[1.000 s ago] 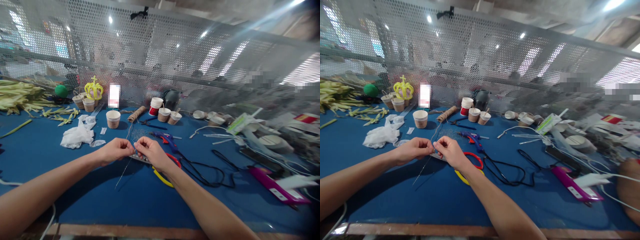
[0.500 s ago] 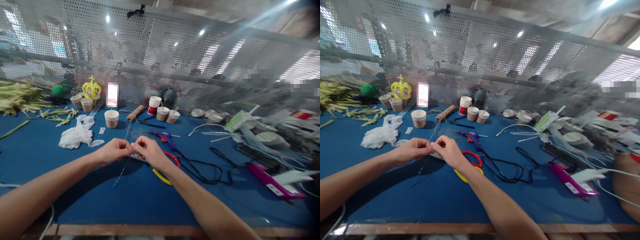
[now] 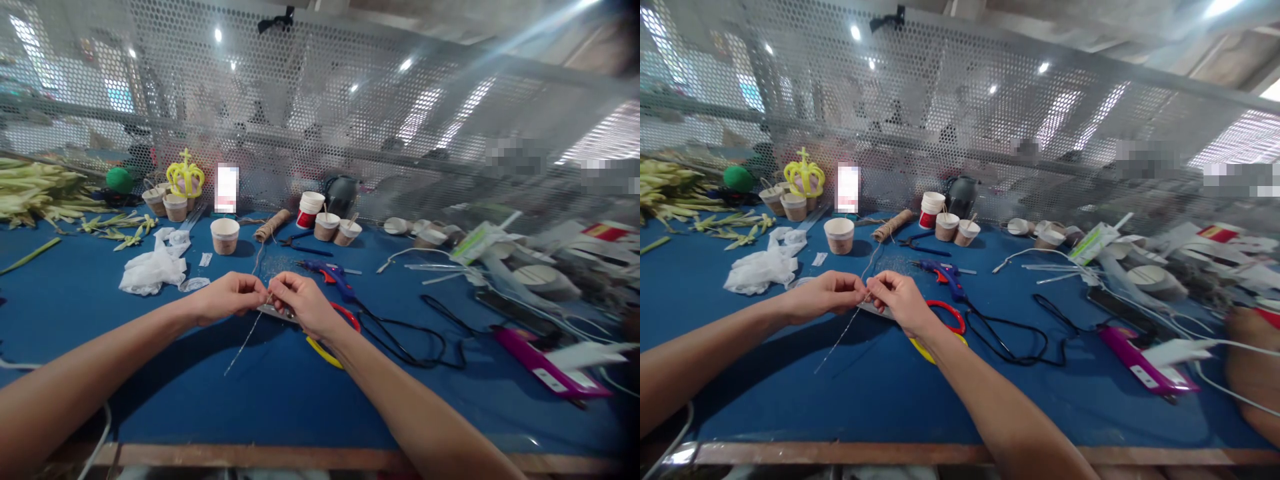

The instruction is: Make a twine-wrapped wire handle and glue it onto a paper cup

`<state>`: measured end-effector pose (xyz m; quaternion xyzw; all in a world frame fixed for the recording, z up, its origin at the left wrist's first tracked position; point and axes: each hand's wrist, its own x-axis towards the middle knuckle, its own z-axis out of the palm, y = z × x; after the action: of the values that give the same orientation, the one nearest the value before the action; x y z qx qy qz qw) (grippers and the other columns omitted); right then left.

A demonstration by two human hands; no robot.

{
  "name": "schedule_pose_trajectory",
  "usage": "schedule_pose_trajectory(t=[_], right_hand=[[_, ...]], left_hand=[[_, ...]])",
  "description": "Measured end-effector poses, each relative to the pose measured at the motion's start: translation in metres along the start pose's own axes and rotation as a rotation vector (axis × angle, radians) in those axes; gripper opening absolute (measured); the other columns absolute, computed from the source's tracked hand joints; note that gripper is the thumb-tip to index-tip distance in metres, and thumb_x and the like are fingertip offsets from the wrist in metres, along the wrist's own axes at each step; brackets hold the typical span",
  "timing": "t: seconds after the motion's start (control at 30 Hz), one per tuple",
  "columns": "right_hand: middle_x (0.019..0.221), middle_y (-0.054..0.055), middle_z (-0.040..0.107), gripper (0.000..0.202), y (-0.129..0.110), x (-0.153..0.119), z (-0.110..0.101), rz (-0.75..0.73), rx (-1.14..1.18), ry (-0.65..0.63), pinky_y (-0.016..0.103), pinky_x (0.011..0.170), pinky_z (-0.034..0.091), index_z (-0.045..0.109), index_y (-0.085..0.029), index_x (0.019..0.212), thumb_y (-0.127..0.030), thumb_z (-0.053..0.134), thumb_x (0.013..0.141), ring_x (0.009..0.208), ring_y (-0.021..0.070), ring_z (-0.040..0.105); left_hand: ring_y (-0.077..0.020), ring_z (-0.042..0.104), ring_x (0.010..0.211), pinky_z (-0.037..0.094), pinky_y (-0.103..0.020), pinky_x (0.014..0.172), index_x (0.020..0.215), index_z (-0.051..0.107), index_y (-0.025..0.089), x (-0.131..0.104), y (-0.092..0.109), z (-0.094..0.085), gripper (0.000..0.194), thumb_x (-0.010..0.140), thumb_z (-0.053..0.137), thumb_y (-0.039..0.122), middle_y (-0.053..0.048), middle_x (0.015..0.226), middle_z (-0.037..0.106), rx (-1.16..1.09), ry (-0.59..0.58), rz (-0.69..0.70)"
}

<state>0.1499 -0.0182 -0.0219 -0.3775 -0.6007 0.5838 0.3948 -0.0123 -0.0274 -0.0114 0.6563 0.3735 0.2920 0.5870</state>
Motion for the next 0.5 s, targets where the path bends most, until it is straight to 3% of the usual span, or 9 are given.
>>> schedule_pose_trajectory(t=[0.3,0.5], right_hand=[[0.049,-0.006,0.045,0.029,0.0002,0.0007,-0.0002,0.031,-0.064,0.014,0.019,0.044,0.031,0.049,-0.016,0.061,-0.042,0.061,0.067,0.044,0.0052,0.040],[0.046,-0.007,0.043,0.029,-0.0023,-0.0012,0.0002,-0.001,-0.236,0.034,0.019,0.043,0.030,0.048,-0.016,0.063,-0.042,0.056,0.072,0.043,0.0056,0.038]], left_hand=[[-0.0070,0.032,0.052,0.026,-0.020,0.049,0.063,0.045,0.015,0.0031,-0.0065,0.0001,0.018,0.075,0.047,0.028,0.005,0.056,0.040,0.349,0.090,0.135],[-0.0066,0.028,0.052,0.024,-0.020,0.048,0.062,0.044,0.014,0.0034,-0.0083,0.0010,0.023,0.076,0.046,0.032,0.005,0.056,0.036,0.289,0.094,0.077]])
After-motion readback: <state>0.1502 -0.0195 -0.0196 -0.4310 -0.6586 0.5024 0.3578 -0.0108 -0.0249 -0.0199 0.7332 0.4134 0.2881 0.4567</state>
